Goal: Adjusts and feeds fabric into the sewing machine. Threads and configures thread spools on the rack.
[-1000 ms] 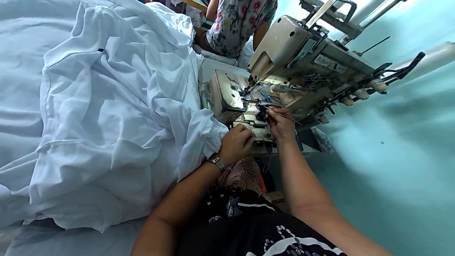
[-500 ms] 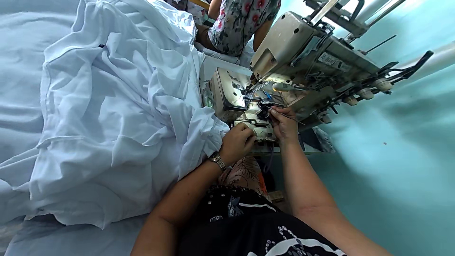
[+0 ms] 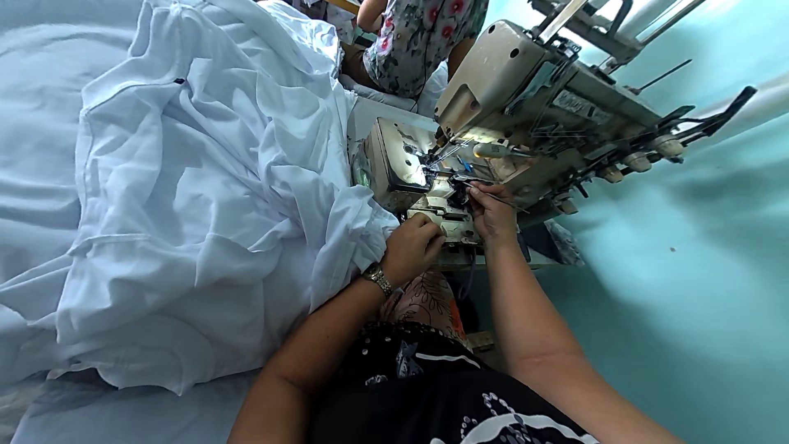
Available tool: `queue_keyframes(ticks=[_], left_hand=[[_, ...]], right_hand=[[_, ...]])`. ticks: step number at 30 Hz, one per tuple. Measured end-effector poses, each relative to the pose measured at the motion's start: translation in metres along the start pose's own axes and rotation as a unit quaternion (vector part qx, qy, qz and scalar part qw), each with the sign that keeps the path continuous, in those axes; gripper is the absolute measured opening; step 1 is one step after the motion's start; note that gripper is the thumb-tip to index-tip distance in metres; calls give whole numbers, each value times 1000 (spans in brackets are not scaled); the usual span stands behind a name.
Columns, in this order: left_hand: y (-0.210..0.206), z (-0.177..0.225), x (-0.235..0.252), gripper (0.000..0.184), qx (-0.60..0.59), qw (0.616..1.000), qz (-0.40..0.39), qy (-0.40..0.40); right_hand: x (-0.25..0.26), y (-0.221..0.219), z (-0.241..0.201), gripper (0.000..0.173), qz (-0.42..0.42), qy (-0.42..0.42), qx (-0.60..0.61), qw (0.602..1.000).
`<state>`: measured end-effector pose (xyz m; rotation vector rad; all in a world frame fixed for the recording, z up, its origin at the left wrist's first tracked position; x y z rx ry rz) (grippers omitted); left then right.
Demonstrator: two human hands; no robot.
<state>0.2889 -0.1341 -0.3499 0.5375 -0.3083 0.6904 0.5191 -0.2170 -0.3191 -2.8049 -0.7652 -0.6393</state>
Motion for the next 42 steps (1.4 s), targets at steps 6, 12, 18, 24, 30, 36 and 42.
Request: queue_keyframes(ticks=[6,12,18,24,30,36,42], left_hand=[[-1,-1,0,14,0,1000,-1,0],[0,1,0,14,1,1000,-6,3],[-1,0,1,15,6,1000,-10,5],[0,1,0,16,7,1000,-14,1],[-1,0,0,16,10,1000,-17,4],[-1,0,0,16,12,1000,-17,9],[-1,-1,0,18,14,1000,-15,11]], right_hand=[[1,-2,0,21,-4,-3,-3,1000],[4,-6,-2,23,-6,8,2,1000],[0,-7,-3,21,-27,25,-14,999],[-3,-9,-6,21,-39,36,-24,998],[-7,-9,-9,21,-49,62,-30,996],[-9,-12,-13,21,-58,102,-46,992],[-7,-21,-16,19,-74,144,-76,984]])
Point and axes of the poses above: each hand's wrist, its own x-axis towards the middle knuckle, its own y-axis out of the back of the hand, z = x × y, the point moved 5 cm from there along x, towards the middle knuckle, and after that the axes turned 10 degrees about y, right-handed, at the moved point
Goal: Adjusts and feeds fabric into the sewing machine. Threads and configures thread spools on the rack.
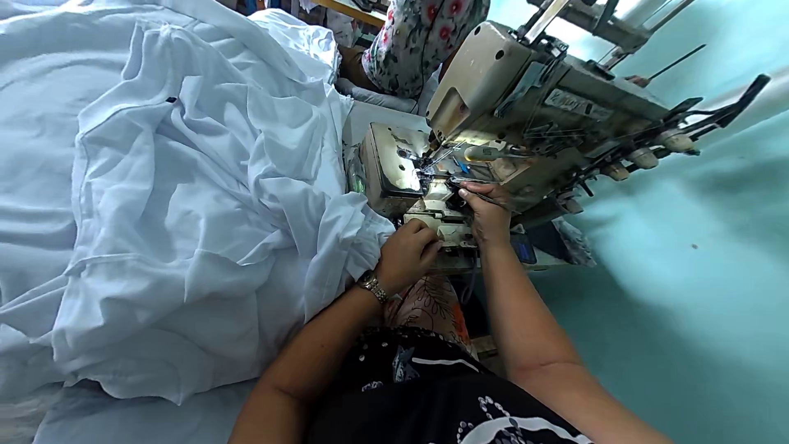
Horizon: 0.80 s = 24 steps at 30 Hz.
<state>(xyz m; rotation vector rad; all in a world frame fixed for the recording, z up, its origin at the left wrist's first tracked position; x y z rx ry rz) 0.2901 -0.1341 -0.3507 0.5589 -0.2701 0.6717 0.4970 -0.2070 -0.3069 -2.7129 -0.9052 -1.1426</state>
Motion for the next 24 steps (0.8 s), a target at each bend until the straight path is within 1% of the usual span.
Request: queue_keyframes(ticks=[3,6,9,11,14,16,18,21,23,24], left_hand=[[1,1,0,20,3,1000,-8,0],[1,1,0,22,5,1000,-8,1],[3,1,0,23,8,1000,-5,1],[4,2,1,22,13,1000,2,-3],[7,2,1,22,10,1000,10,0],[9,1,0,27,0,1000,14,17],[9,-1,1,35,-29,998,13,51],[9,-5,3,43,-73,993,17,90],[7,-5,6,44,-73,993,15,94],[7,-5,7,42,-66,994,16,87]], right_hand=[[1,-1,0,20,-8,21,-8,1000],[-2,-4,-12,18,-22,40,-48,998],[-6,-7,-26,16,-59,99,-69,991],[-7,-7,-28,15,-59,117,-55,990],[-10,-6,-33,14,-54,113,-31,992],[-17,-8,-38,11,-66,116,-27,991],[-26,-8,-40,10,-75,127,-17,989],[-42,-8,-40,9,-96,140,28,985],[-52,-9,-45,9,-116,145,48,981],[-56,-10,-46,9,-124,142,61,980]])
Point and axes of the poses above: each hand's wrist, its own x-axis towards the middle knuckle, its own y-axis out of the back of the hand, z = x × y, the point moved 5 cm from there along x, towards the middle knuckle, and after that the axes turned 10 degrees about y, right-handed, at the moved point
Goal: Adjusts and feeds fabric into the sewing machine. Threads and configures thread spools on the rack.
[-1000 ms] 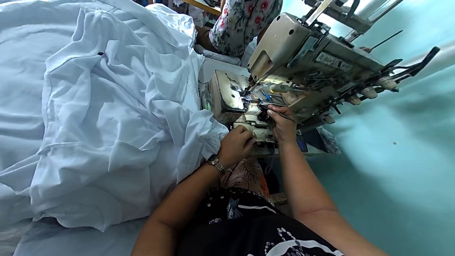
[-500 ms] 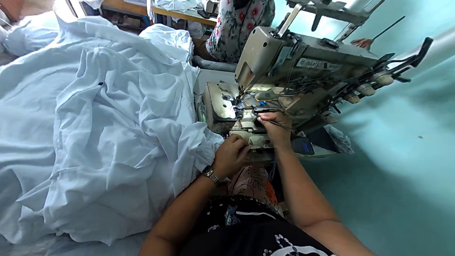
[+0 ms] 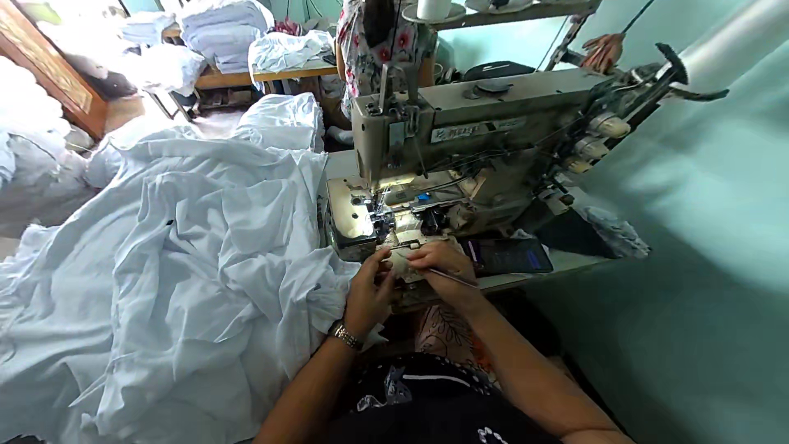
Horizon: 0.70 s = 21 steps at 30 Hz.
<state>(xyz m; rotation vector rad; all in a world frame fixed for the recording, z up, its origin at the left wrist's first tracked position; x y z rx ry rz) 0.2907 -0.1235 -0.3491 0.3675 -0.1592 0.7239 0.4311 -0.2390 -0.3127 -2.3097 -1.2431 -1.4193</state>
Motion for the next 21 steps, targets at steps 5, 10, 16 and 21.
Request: queue_keyframes(ticks=[5,10,16,21], left_hand=[[6,1,-3,14,22,997,52,-42],[5,2,-7,9,51,994,65,-68],[5,3,-6,12,70,993,75,-59],[6,5,-8,17,64,992,53,-92]], right_hand=[[-12,-12,-4,9,-28,-14,77,997],[-9,-9,-3,7,-34,-18,140,989],[12,49,0,23,22,-36,14,999],[11,78,30,31,-44,-127,-246,960]])
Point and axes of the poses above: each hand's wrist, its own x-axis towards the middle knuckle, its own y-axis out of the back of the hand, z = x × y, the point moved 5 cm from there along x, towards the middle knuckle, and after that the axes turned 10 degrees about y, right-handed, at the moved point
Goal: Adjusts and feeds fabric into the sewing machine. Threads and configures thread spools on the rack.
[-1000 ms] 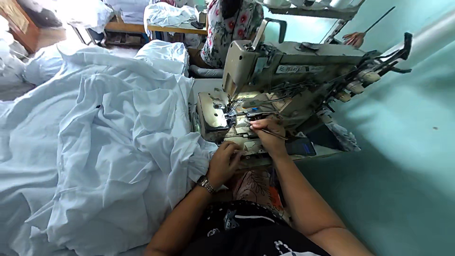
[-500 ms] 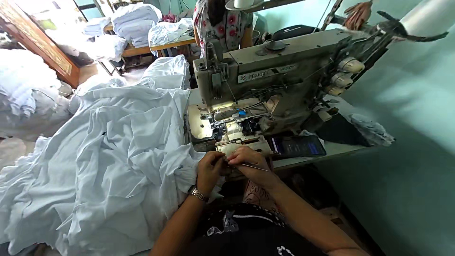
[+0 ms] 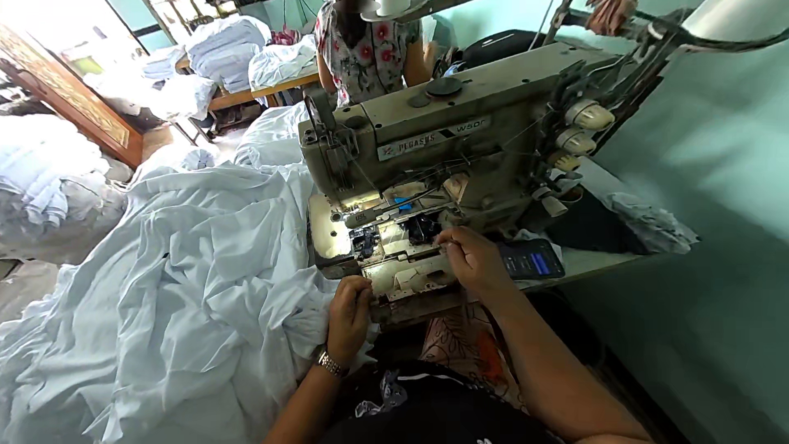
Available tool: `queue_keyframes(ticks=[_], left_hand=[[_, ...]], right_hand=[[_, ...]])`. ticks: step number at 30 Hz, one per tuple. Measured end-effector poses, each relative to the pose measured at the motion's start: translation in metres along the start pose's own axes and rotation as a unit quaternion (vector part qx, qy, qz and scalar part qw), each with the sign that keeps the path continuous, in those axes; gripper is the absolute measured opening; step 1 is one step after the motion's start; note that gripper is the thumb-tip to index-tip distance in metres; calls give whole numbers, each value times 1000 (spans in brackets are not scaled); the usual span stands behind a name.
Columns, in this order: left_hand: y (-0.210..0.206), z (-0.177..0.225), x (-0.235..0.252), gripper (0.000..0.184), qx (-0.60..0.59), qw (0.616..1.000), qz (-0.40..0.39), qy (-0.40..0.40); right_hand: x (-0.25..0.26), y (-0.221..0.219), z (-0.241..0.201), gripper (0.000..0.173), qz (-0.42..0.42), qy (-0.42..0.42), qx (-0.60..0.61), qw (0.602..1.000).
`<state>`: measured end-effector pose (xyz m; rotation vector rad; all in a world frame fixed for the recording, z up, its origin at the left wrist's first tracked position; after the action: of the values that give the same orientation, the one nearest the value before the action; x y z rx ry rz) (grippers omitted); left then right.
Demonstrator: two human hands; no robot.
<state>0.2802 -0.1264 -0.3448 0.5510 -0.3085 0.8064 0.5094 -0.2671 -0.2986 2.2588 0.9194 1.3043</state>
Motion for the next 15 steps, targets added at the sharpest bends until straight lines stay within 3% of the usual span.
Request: queue_keyframes(ticks=[5,10,15], left_hand=[[-2,8,-4,15,34,998,-12,-43],[-5,24,-8,18,78,993,-47,-81],[-7,42,-8,19,4,988,-134,-74]], right_hand=[[9,-18,15,23,-111,-110,-36,987],[21,-26,19,19,-144,-118,-58,981],[23,-27,18,15,-137,-94,-72,984]])
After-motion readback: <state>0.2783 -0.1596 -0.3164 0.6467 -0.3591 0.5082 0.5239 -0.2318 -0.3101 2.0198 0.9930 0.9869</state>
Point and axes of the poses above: each hand's wrist, its own x-axis towards the middle knuckle, its own y-axis out of the back of the hand, z = x × y, the point moved 5 cm from there along x, towards the middle knuckle, and after that the axes turned 10 degrees about y, right-handed, at the moved point
